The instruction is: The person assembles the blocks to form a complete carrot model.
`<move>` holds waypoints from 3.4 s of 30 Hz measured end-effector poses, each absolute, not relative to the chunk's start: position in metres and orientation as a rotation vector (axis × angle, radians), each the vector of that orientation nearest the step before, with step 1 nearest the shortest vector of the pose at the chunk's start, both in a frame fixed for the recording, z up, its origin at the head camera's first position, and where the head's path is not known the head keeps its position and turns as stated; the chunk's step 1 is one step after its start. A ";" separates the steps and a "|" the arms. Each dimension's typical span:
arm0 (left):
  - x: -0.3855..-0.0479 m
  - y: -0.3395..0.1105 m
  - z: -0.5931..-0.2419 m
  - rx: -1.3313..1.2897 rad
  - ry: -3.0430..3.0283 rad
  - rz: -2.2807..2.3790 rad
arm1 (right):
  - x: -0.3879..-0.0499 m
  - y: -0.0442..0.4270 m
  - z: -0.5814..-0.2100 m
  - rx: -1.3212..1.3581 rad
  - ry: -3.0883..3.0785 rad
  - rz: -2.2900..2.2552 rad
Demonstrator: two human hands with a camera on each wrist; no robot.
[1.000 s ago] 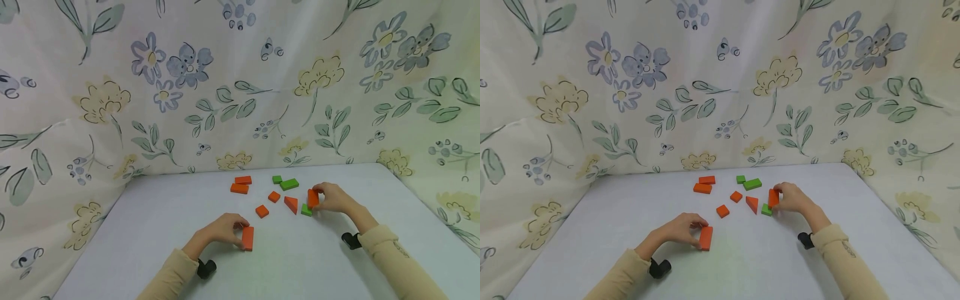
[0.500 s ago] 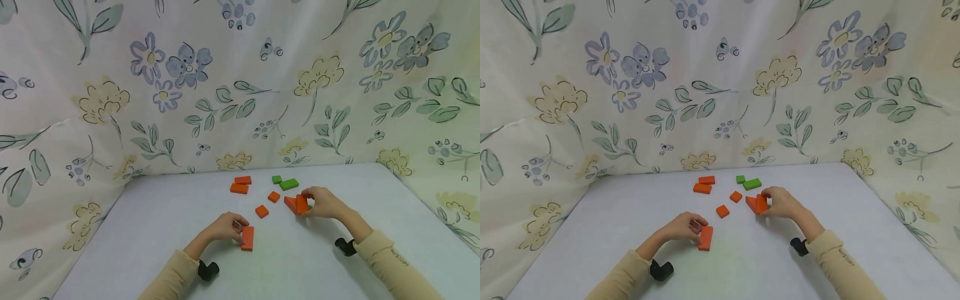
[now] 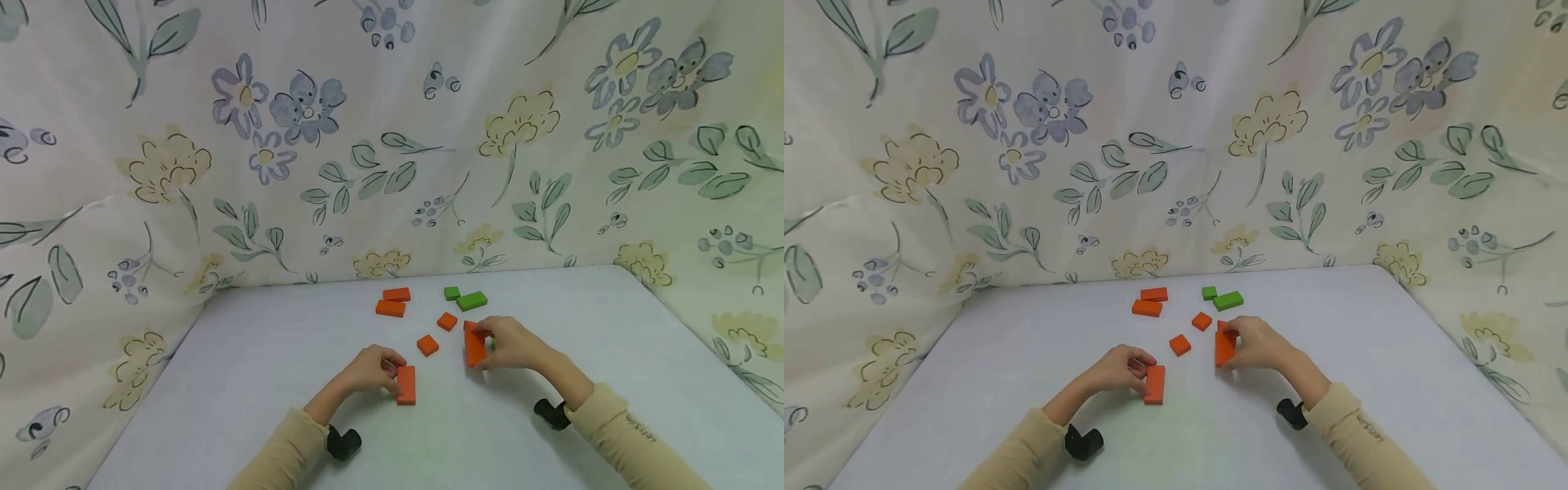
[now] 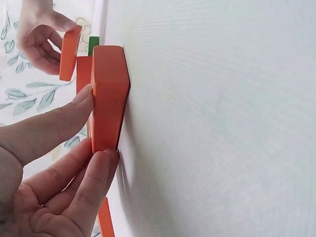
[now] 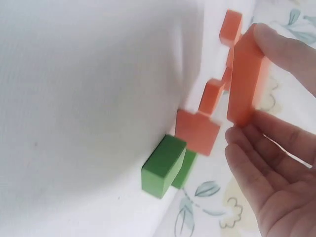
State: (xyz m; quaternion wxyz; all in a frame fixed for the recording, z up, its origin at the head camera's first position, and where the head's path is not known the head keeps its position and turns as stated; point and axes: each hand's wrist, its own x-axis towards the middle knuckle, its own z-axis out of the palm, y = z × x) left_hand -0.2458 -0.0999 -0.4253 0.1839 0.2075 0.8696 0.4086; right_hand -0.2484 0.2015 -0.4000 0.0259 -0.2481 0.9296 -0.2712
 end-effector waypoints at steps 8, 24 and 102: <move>-0.246 -0.100 -0.424 0.576 2.448 1.157 | -0.242 0.184 -0.401 -0.870 2.845 -0.764; -0.247 -0.099 -0.425 0.569 2.471 1.143 | -0.230 0.149 -0.408 -0.939 2.794 -0.691; -0.242 -0.096 -0.419 0.562 2.493 1.152 | -0.232 0.123 -0.426 -0.810 2.699 -1.011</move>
